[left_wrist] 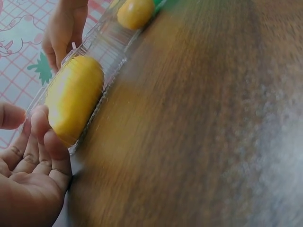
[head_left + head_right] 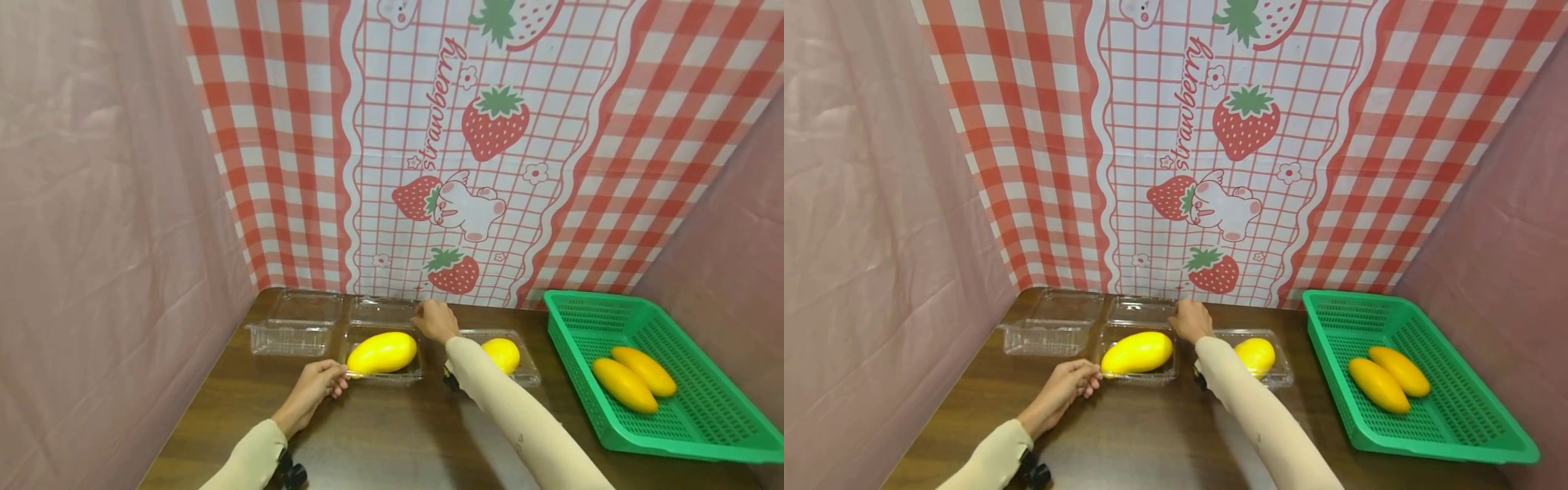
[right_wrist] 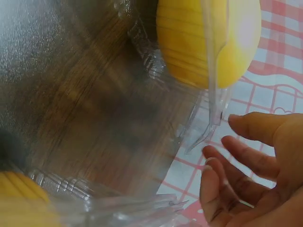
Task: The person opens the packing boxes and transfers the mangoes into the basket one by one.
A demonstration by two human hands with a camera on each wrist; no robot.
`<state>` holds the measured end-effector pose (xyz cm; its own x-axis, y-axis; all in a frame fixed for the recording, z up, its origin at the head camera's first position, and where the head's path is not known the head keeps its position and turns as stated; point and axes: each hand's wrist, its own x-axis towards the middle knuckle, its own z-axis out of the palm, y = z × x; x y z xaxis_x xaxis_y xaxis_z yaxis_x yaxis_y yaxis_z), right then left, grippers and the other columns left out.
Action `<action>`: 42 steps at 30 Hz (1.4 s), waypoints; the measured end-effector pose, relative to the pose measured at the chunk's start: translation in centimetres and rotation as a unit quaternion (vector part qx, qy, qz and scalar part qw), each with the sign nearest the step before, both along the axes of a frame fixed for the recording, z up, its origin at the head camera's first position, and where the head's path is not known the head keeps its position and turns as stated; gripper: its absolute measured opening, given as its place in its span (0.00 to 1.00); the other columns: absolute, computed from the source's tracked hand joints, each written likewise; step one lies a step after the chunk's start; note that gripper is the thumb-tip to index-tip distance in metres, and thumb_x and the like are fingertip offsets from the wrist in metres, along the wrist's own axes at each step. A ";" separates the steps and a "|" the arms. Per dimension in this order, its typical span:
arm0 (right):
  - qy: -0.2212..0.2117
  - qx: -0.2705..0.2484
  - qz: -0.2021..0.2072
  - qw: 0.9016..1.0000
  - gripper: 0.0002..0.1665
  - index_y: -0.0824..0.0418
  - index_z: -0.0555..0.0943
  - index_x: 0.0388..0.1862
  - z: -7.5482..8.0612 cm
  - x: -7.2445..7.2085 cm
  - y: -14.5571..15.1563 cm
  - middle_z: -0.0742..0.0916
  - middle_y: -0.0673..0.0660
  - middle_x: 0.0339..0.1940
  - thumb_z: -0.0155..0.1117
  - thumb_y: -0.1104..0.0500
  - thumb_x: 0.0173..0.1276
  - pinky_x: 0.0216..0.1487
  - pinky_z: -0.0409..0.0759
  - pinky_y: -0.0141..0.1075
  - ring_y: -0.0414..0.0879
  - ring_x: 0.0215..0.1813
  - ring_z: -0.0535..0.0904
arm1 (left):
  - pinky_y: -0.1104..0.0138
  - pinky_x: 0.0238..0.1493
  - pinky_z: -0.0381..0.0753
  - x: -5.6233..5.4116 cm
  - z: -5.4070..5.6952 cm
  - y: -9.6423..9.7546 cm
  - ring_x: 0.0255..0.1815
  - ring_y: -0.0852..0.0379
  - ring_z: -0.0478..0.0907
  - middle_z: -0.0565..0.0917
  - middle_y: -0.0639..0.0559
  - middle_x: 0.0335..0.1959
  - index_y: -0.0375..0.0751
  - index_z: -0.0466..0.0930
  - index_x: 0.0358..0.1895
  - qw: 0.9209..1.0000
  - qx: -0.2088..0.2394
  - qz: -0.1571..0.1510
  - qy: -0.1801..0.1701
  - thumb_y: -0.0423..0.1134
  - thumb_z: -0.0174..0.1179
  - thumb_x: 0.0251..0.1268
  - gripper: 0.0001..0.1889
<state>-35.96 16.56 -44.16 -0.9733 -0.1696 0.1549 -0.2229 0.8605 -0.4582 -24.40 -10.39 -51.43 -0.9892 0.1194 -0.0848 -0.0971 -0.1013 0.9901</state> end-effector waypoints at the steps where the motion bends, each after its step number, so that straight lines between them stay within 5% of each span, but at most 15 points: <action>1: -0.001 -0.007 0.006 1.000 0.12 0.62 0.88 0.48 0.1 0.1 -0.1 0.90 0.57 0.42 0.71 0.58 0.70 0.44 0.86 0.49 0.54 0.41 0.86 | 0.71 0.28 0.77 0.0 0.0 0.0 0.25 0.59 0.73 0.80 0.48 0.26 0.24 0.80 0.39 1.000 0.001 -0.001 0.000 0.33 0.60 0.72 0.11; 10: 0.001 -0.049 0.103 0.993 0.12 0.64 0.88 0.48 0.7 0.8 -0.5 0.89 0.56 0.41 0.72 0.59 0.70 0.46 0.85 0.44 0.50 0.43 0.85 | 0.71 0.29 0.77 0.2 0.3 -0.3 0.25 0.58 0.74 0.80 0.48 0.26 0.24 0.80 0.39 1.000 0.001 -0.014 -0.007 0.34 0.58 0.74 0.12; 14: 0.008 -0.018 0.164 0.986 0.16 0.63 0.87 0.51 1.1 1.5 -0.6 0.90 0.56 0.45 0.74 0.55 0.69 0.50 0.85 0.44 0.51 0.46 0.85 | 0.71 0.29 0.77 0.2 0.2 -0.4 0.25 0.58 0.74 0.80 0.48 0.26 0.24 0.79 0.40 1.000 0.001 -0.020 -0.008 0.35 0.58 0.74 0.12; 22: 0.052 0.123 0.307 0.942 0.29 0.60 0.86 0.56 1.8 2.7 -0.7 0.87 0.54 0.53 0.81 0.48 0.60 0.68 0.74 0.51 0.52 0.56 0.80 | 0.70 0.29 0.78 0.2 0.2 -0.5 0.25 0.58 0.74 0.80 0.48 0.26 0.26 0.79 0.39 1.000 -0.006 -0.024 -0.008 0.35 0.57 0.75 0.12; 29: 0.035 0.181 0.312 0.932 0.35 0.58 0.83 0.60 1.7 3.5 -1.1 0.83 0.56 0.57 0.85 0.51 0.55 0.63 0.78 0.46 0.53 0.59 0.77 | 0.70 0.30 0.78 0.2 0.3 -0.5 0.25 0.58 0.74 0.80 0.48 0.27 0.25 0.79 0.40 1.000 -0.003 -0.026 -0.003 0.36 0.58 0.75 0.12; 42: 0.040 0.192 0.299 0.934 0.39 0.61 0.78 0.65 0.6 3.6 -1.8 0.83 0.60 0.59 0.85 0.55 0.56 0.66 0.77 0.48 0.55 0.61 0.78 | 0.70 0.29 0.78 0.2 0.5 -0.3 0.25 0.58 0.75 0.81 0.48 0.27 0.26 0.80 0.39 0.999 -0.004 -0.033 -0.004 0.35 0.58 0.75 0.11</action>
